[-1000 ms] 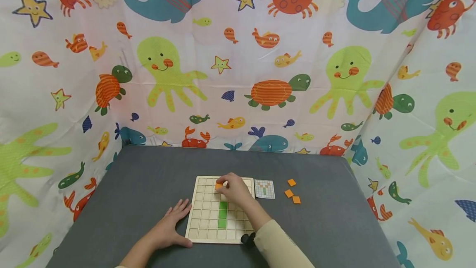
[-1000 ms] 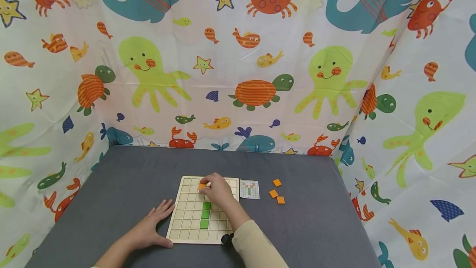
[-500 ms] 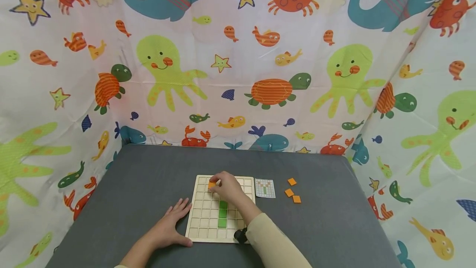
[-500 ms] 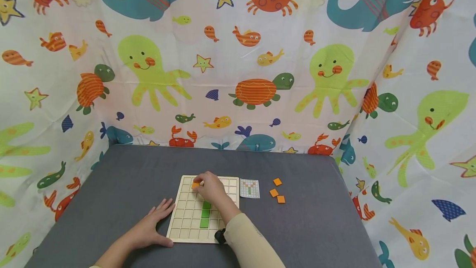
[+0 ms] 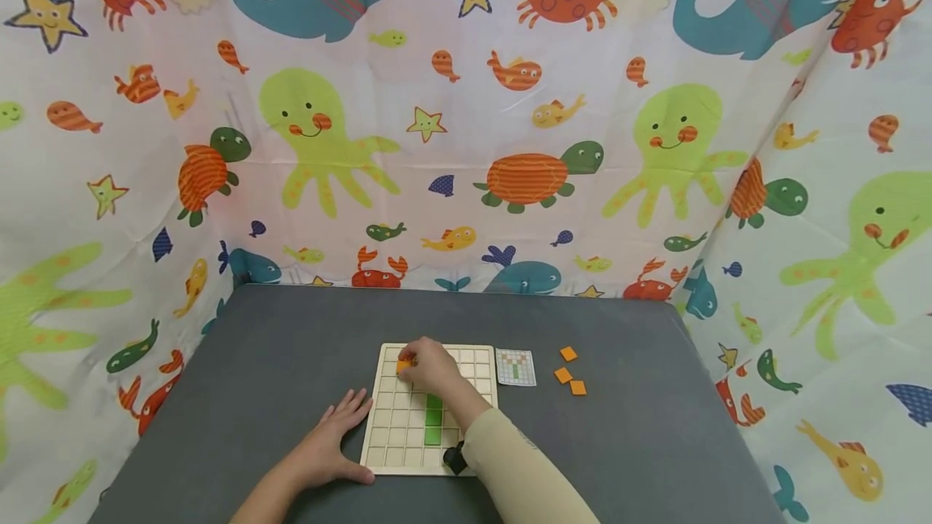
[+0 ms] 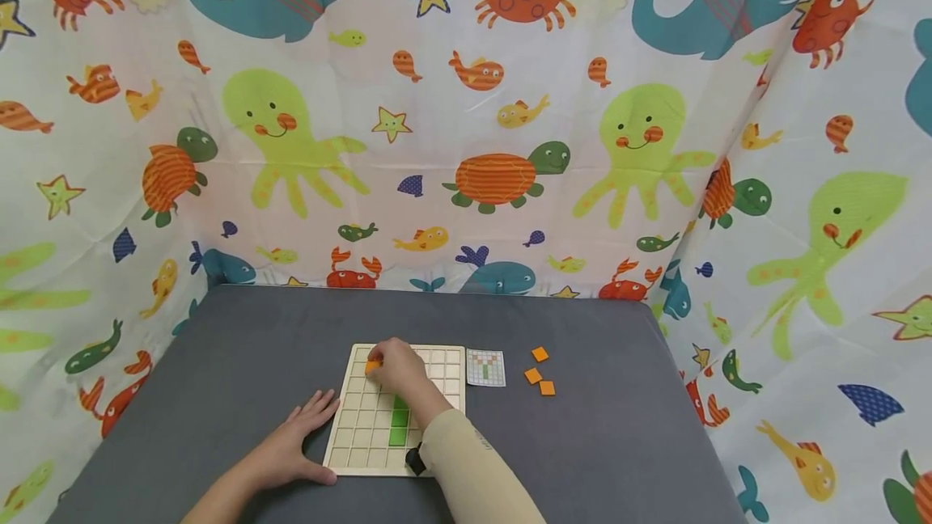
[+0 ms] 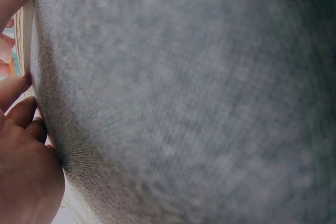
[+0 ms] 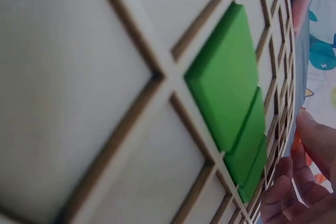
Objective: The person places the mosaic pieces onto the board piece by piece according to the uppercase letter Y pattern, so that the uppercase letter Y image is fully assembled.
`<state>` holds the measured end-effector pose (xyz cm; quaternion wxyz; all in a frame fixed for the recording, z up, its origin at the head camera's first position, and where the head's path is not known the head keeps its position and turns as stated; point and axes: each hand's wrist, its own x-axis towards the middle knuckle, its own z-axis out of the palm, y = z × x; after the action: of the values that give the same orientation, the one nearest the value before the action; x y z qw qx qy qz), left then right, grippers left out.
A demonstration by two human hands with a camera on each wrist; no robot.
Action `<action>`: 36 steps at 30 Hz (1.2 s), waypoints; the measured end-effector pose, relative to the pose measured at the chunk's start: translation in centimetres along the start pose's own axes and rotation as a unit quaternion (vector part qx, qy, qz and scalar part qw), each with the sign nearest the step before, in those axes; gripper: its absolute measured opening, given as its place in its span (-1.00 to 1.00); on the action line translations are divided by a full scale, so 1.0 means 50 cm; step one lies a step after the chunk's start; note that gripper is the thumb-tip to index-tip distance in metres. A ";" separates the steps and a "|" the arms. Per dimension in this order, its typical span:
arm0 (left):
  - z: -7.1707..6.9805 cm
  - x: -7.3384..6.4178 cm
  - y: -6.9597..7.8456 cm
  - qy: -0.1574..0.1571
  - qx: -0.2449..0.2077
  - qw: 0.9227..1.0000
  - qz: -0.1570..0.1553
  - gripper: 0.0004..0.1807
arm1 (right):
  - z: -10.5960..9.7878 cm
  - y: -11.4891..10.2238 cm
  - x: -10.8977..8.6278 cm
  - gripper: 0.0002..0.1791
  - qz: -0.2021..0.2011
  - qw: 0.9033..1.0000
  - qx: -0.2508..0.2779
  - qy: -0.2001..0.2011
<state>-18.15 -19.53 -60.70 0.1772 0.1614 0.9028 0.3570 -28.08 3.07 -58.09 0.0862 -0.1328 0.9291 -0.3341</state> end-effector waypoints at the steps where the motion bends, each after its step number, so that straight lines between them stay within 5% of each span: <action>1: 0.000 0.000 -0.001 -0.001 0.001 1.000 -0.001 0.40 | 0.002 -0.001 0.000 -0.74 0.001 1.000 -0.005 -0.004; 13: 0.003 0.004 -0.010 0.001 -0.002 1.000 0.004 0.40 | 0.016 -0.007 0.009 -0.75 0.024 0.998 -0.051 0.008; 36: 0.003 0.006 -0.008 -0.001 -0.004 1.000 -0.001 0.41 | -0.048 0.003 -0.014 -0.60 -0.004 0.999 0.028 -0.018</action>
<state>-18.39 -19.60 -61.15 0.1788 0.1601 0.9013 0.3606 -28.05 4.85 -56.30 0.1054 -0.1406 0.9172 -0.3575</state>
